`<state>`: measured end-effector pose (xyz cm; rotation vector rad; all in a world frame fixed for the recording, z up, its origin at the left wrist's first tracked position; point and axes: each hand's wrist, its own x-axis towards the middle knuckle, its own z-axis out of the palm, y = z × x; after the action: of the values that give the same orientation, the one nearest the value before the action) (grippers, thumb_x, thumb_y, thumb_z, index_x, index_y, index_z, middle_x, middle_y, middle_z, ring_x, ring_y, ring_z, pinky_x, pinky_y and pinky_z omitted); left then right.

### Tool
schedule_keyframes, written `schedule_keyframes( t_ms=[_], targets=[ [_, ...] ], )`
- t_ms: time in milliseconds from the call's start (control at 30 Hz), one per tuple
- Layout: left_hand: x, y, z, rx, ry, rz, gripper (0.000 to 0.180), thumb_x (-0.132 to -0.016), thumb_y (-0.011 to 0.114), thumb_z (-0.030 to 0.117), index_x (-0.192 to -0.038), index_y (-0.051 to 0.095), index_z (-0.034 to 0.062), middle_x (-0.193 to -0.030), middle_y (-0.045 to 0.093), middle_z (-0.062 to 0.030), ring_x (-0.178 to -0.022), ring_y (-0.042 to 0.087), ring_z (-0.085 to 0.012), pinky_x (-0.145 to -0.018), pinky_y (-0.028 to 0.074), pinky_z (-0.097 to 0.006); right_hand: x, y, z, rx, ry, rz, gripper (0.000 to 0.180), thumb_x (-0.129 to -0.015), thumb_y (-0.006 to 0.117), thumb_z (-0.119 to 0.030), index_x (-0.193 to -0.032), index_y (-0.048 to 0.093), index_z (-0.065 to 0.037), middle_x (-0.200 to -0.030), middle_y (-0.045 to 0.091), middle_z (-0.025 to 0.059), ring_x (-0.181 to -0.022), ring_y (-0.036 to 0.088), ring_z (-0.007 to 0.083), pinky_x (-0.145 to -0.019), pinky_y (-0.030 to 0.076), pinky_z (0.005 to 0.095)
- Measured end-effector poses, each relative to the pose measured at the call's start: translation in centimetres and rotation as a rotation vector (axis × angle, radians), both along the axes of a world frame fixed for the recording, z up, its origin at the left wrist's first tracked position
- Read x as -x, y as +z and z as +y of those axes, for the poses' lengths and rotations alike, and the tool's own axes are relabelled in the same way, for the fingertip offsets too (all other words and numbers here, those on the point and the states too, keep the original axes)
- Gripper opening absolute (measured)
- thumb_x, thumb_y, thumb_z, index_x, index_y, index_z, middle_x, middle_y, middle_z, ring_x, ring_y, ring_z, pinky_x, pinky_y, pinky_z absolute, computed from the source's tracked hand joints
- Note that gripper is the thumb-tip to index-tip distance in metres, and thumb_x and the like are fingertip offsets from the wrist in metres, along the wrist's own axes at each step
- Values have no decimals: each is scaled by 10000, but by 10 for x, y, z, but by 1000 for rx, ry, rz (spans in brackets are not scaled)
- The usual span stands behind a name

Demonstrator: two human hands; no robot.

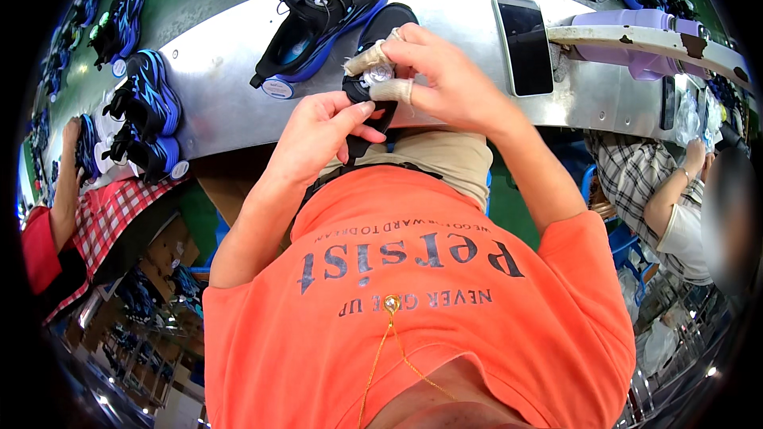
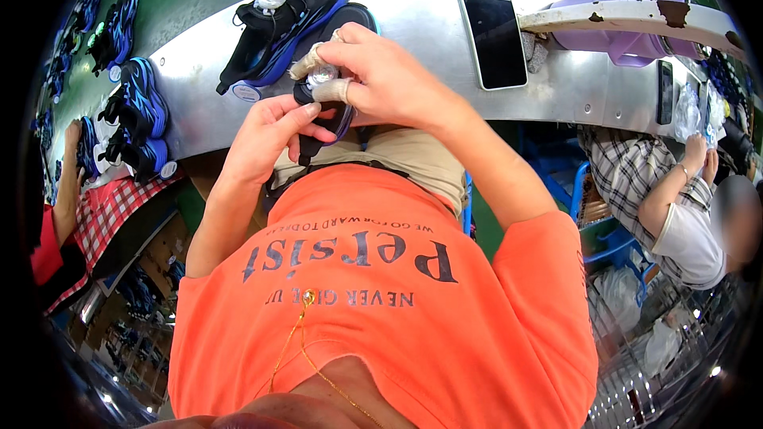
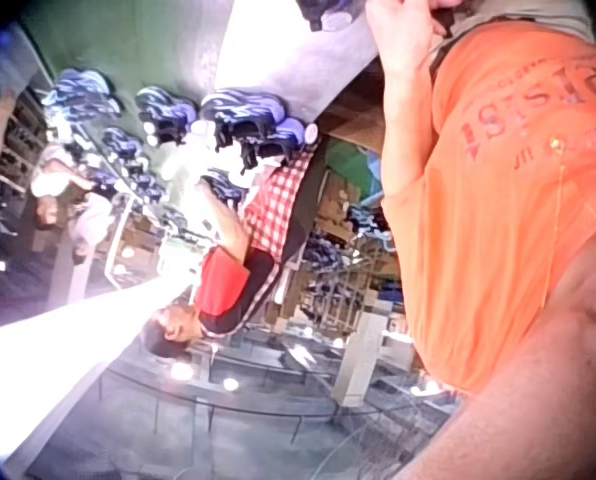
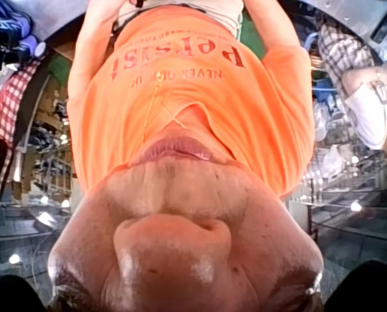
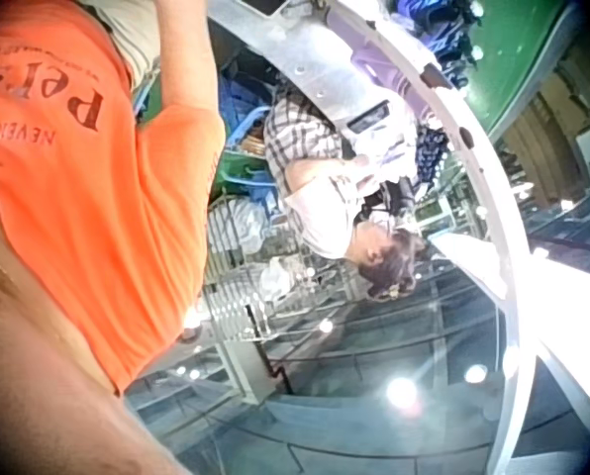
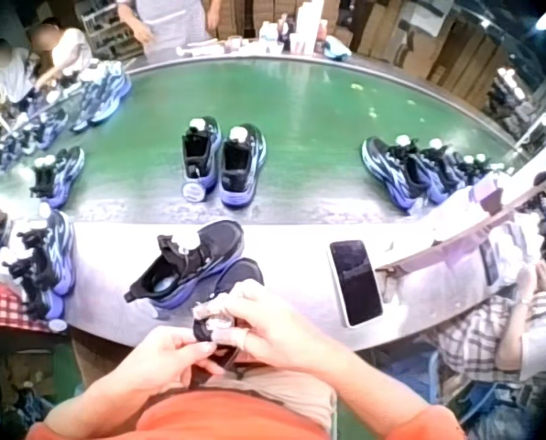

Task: The person inserts a round component into the top of shoes and then applies a piece of tape over it.

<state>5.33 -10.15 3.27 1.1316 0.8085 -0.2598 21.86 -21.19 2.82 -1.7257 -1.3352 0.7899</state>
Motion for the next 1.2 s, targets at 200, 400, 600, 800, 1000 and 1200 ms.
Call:
schedule_keyframes(
  t_ms=[200, 400, 600, 800, 1000, 1200],
  targets=[
    [-4, 9, -3, -75, -46, 4, 244, -930, 560, 187, -944, 630, -46, -944, 682, -98, -776, 674, -144, -453, 413, -198, 14, -16, -8, 22, -182, 123, 321, -807, 678, -190, -1111, 634, -95, -844, 572, 61, -698, 574, 188, -622, 462, 288],
    [-11, 19, 13, -971, -39, -181, 243, -794, 707, 192, -929, 632, 3, -809, 608, -78, -650, 574, -152, -587, 458, -281, 12, -14, -44, 84, -229, -39, 637, -781, 735, -241, -1323, 477, -28, -1081, 551, 120, -999, 553, 223, -850, 452, 310],
    [-31, -3, 16, -1001, -306, -463, 279, -757, 710, 125, -1004, 632, 22, -936, 581, -46, -703, 495, -139, -625, 412, -250, 48, -22, -36, 94, -299, -119, 760, -722, 721, -155, -1360, 357, 42, -1328, 321, 291, -1216, 389, 452, -1008, 381, 422],
    [-32, 5, 29, -872, -421, -416, 233, -775, 690, 81, -996, 649, 19, -964, 596, -50, -736, 538, -142, -668, 444, -263, 47, -19, -29, 39, -247, -176, 702, -694, 590, 10, -1360, 367, 28, -1366, 337, 265, -1288, 338, 430, -1051, 346, 411],
    [2, 3, 57, -1233, 163, -264, 249, -830, 634, 102, -1071, 633, 41, -1049, 631, -112, -924, 601, -227, -734, 481, -303, 7, -11, -47, -7, -390, -327, 596, -656, 530, 78, -1247, 497, 10, -1229, 494, 225, -1156, 492, 396, -1002, 399, 391],
    [10, -53, 102, -1191, -36, -212, 264, -819, 599, 113, -1061, 640, 16, -1027, 654, -141, -937, 601, -284, -811, 468, -370, -27, 35, -22, -256, -508, -537, 499, -701, 430, 112, -1167, 577, 16, -1188, 559, 155, -1080, 557, 295, -925, 446, 336]
  ],
)
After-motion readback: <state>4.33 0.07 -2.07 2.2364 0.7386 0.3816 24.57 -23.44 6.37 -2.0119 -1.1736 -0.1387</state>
